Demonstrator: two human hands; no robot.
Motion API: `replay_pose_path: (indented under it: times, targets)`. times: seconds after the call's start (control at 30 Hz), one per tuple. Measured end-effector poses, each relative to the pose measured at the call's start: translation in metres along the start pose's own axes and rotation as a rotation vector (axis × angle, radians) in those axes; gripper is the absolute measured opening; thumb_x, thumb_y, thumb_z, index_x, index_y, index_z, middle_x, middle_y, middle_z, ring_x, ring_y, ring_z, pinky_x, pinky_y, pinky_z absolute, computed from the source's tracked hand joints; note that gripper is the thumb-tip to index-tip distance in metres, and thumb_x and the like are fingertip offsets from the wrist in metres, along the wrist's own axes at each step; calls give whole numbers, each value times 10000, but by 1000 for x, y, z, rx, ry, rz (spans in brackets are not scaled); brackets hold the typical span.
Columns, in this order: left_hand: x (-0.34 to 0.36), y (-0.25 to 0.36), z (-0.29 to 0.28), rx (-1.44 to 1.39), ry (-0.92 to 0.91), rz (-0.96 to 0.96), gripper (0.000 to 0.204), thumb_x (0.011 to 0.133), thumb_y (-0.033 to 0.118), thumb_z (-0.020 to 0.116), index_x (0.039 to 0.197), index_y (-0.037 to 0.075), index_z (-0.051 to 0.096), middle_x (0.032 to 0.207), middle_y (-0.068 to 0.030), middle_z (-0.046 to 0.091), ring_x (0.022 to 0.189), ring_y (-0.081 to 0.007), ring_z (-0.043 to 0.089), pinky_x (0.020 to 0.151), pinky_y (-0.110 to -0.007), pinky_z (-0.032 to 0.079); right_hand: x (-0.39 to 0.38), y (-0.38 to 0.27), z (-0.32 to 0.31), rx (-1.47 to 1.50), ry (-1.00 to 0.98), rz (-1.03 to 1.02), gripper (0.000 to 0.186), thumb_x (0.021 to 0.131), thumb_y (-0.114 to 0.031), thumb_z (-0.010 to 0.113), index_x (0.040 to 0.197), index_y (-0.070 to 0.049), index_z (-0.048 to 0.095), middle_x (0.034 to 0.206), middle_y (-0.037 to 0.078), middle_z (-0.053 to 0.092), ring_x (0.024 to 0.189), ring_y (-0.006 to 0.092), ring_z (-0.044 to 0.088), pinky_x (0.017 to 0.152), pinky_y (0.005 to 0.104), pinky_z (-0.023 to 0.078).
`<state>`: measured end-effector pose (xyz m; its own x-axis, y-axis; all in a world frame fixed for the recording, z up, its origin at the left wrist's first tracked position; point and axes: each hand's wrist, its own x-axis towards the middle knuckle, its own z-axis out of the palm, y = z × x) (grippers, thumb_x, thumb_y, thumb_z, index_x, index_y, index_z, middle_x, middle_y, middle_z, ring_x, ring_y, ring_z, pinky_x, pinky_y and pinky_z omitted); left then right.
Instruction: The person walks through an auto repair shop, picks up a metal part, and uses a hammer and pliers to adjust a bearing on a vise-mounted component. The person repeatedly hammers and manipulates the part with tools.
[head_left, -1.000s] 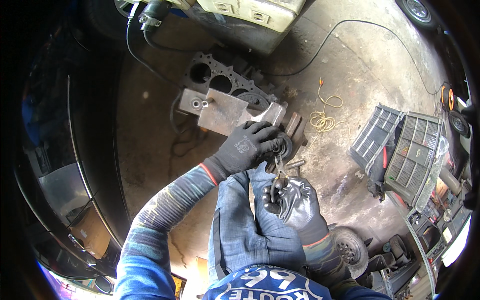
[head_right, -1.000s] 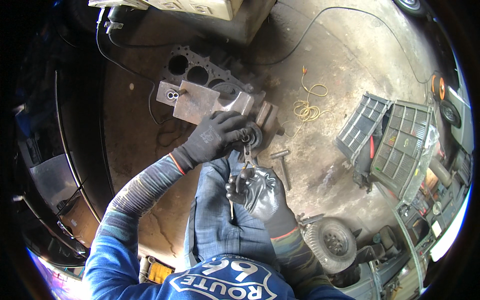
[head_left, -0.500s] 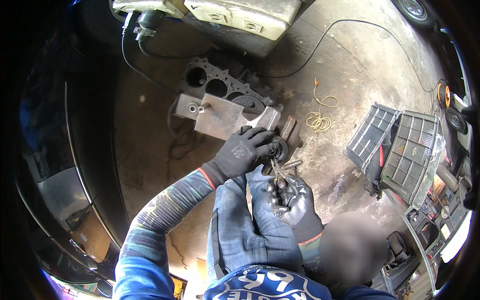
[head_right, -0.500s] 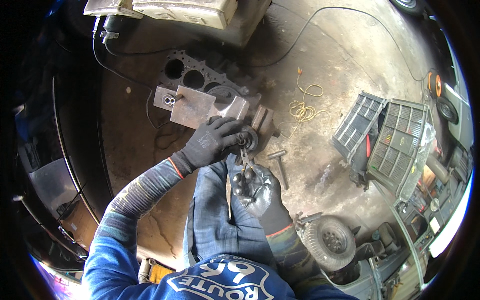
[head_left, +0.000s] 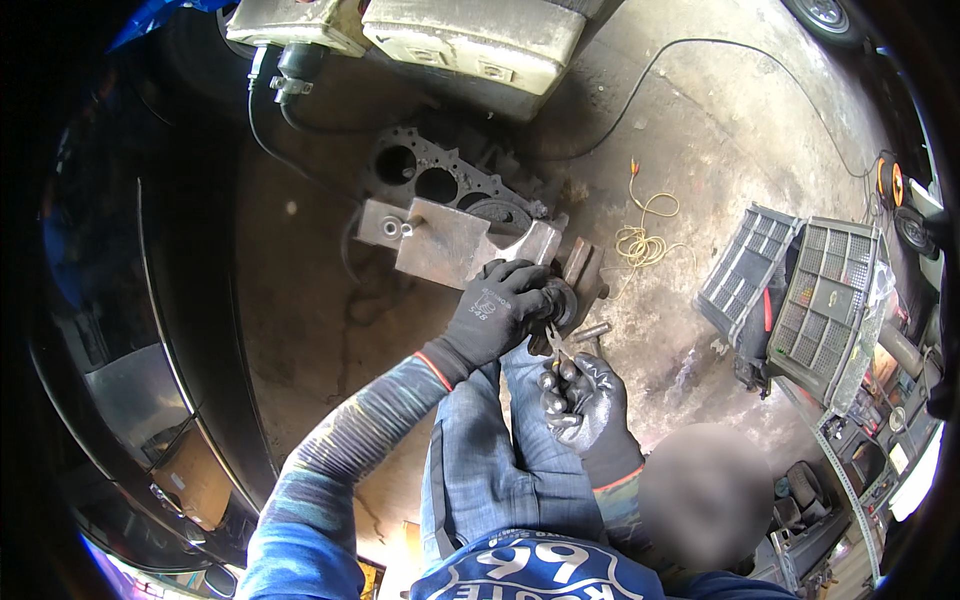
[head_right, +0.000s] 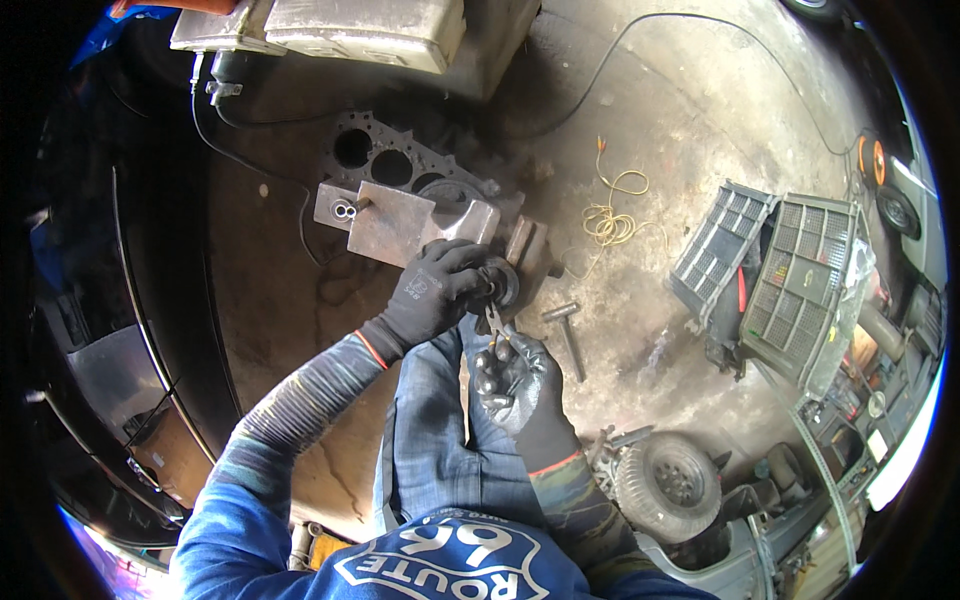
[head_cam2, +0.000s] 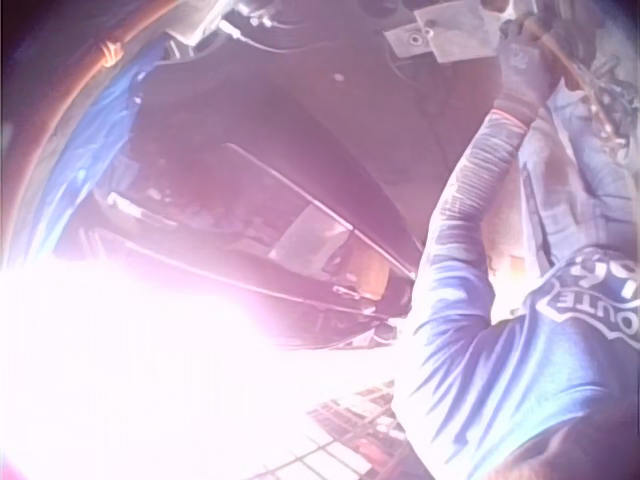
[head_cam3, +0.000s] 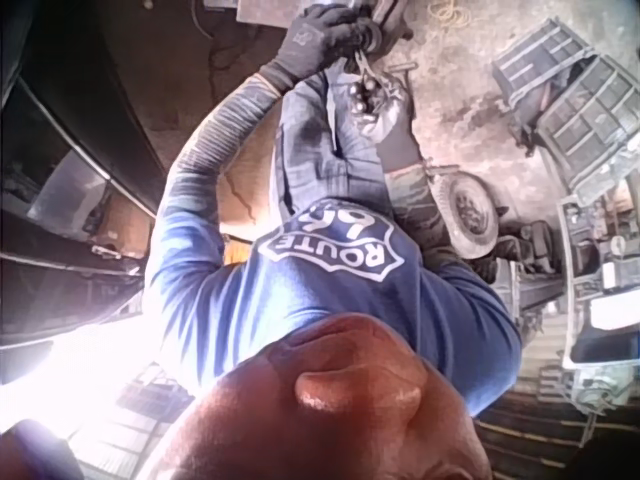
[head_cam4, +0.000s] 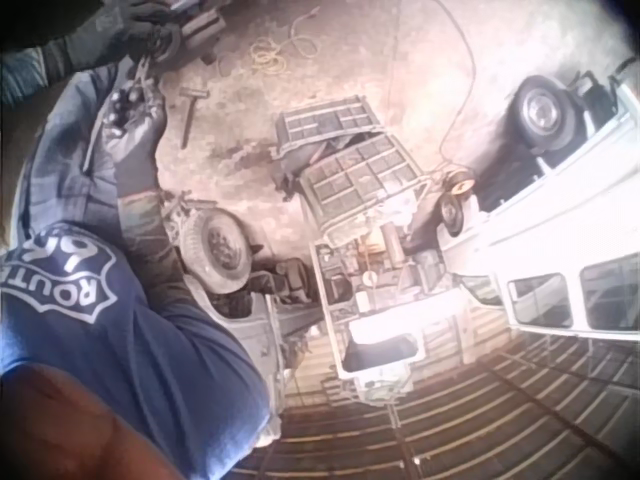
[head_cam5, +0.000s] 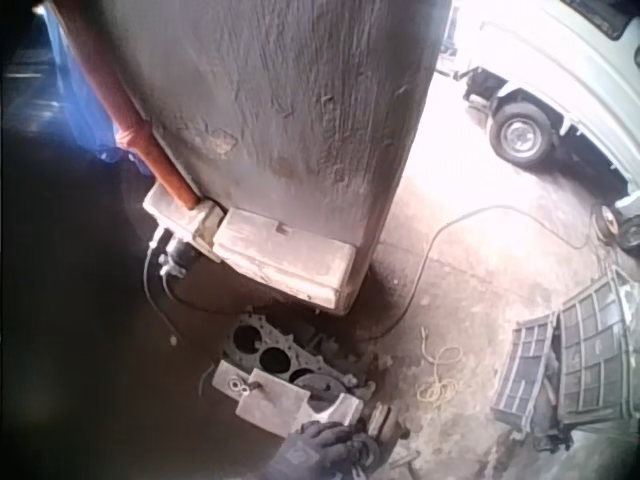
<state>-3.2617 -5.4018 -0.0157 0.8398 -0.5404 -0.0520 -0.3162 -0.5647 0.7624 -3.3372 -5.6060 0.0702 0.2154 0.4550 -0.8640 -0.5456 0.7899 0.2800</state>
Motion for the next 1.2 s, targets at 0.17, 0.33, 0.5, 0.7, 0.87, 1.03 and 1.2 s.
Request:
replay_pose_path:
  times: [0.17, 0.33, 0.5, 0.7, 0.87, 1.03, 1.2]
  targets:
    - [4, 15, 11, -156, 115, -287, 424, 839, 204, 823, 1224, 105, 679, 1308, -172, 617, 1201, -389, 601, 984, -480, 515, 0, 0, 3, -3, 5, 7, 346, 1050, -376, 548, 836, -107, 592, 901, 165, 663, 638, 228, 616, 427, 258, 417]
    - [6, 13, 4, -191, 162, -534, 714, 816, 377, 873, 1394, 109, 552, 1265, -223, 557, 1170, -452, 567, 985, -523, 491, -1, 0, 2, 0, 20, 6, 345, 1039, -375, 557, 817, -114, 593, 913, 165, 662, 618, 230, 616, 428, 264, 421]
    - [8, 13, -6, -217, 43, -749, 714, 768, 417, 902, 1278, 38, 575, 1185, -235, 631, 1126, -435, 634, 936, -508, 515, 2, 0, -1, 7, 58, 30, 340, 1021, -391, 567, 818, -119, 591, 899, 158, 671, 596, 236, 612, 417, 272, 398]
    - [16, 24, -8, -261, -111, -934, 547, 821, 395, 861, 1148, -11, 696, 1001, -204, 768, 994, -343, 749, 897, -424, 558, 4, -2, -3, 13, 83, 38, 333, 1011, -385, 572, 805, -124, 578, 874, 154, 668, 581, 238, 598, 410, 276, 379]
    - [12, 24, 1, -396, -124, -886, 478, 882, 352, 798, 1163, -21, 698, 1067, -210, 772, 1017, -321, 754, 897, -408, 561, 6, 5, 0, 46, 102, -9, 324, 1011, -364, 569, 791, -127, 552, 826, 145, 629, 551, 210, 527, 413, 275, 367]
    - [6, 23, 10, -513, -34, -879, 447, 867, 320, 815, 1140, -13, 695, 1045, -197, 768, 980, -341, 747, 876, -427, 565, 9, 15, 3, 55, 173, -70, 311, 1017, -344, 550, 790, -131, 541, 810, 127, 623, 542, 185, 482, 414, 267, 352]
    - [1, 27, 11, -400, -40, -772, 425, 902, 280, 794, 1196, 0, 669, 1080, -200, 755, 1023, -357, 729, 898, -448, 557, 3, 13, 6, 74, 112, -44, 294, 1017, -337, 569, 799, -141, 546, 827, 111, 627, 570, 178, 508, 425, 257, 368]
